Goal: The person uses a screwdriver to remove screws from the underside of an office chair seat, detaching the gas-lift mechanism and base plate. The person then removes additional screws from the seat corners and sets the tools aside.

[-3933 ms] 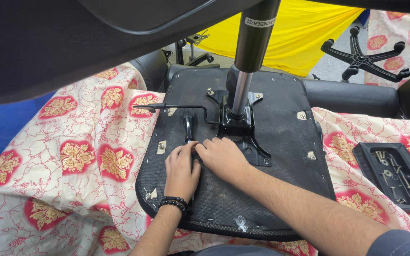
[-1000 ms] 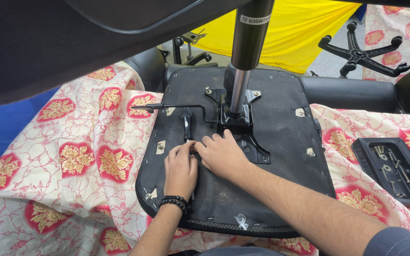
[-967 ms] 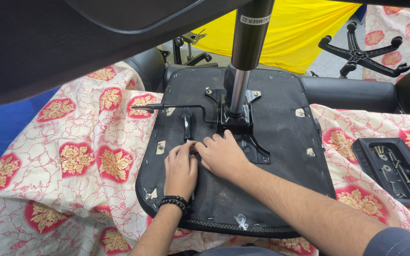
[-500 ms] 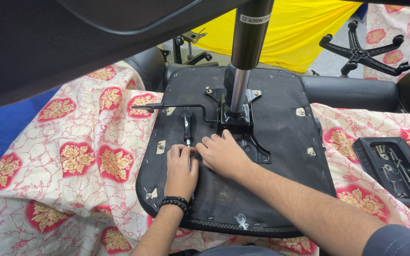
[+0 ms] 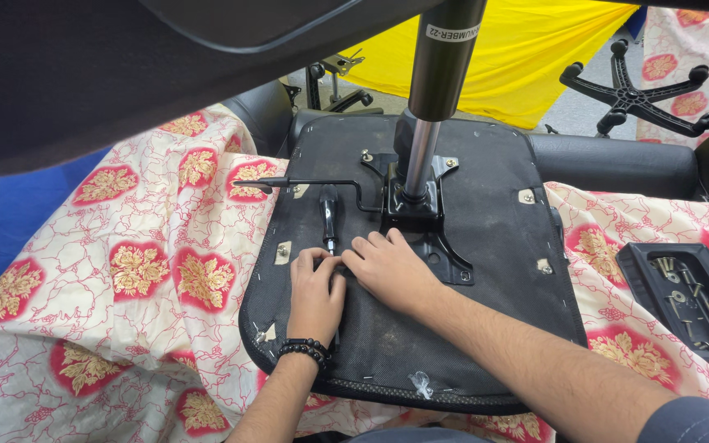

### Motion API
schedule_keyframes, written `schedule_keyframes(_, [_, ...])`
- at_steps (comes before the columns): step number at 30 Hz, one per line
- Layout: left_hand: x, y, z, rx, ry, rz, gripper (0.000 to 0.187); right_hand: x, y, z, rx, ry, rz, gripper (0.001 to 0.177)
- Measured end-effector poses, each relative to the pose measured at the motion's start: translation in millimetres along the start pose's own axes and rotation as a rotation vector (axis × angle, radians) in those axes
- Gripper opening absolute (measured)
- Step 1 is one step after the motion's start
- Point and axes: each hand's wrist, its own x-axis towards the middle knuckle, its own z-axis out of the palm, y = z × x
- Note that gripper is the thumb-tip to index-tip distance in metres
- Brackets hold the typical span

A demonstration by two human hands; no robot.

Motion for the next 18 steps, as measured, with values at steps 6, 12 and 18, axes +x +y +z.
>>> schedule_keyframes(6, [0, -2, 1, -0.024, 0.004, -0.036, 0.02, -4, 0, -10, 0.12, 0.094, -0.045, 0.025])
schedule_keyframes(12, [1, 3, -3, -0.024, -0.014, -0.039, 0.021, 1, -2, -6, 0.088, -0.076, 0.178, 0.026])
schedule_keyframes(18, [1, 9, -7, -0.027, -0.026, -0.043, 0.033, -2, 0, 1, 0.044, 0.072, 0.04, 0.024])
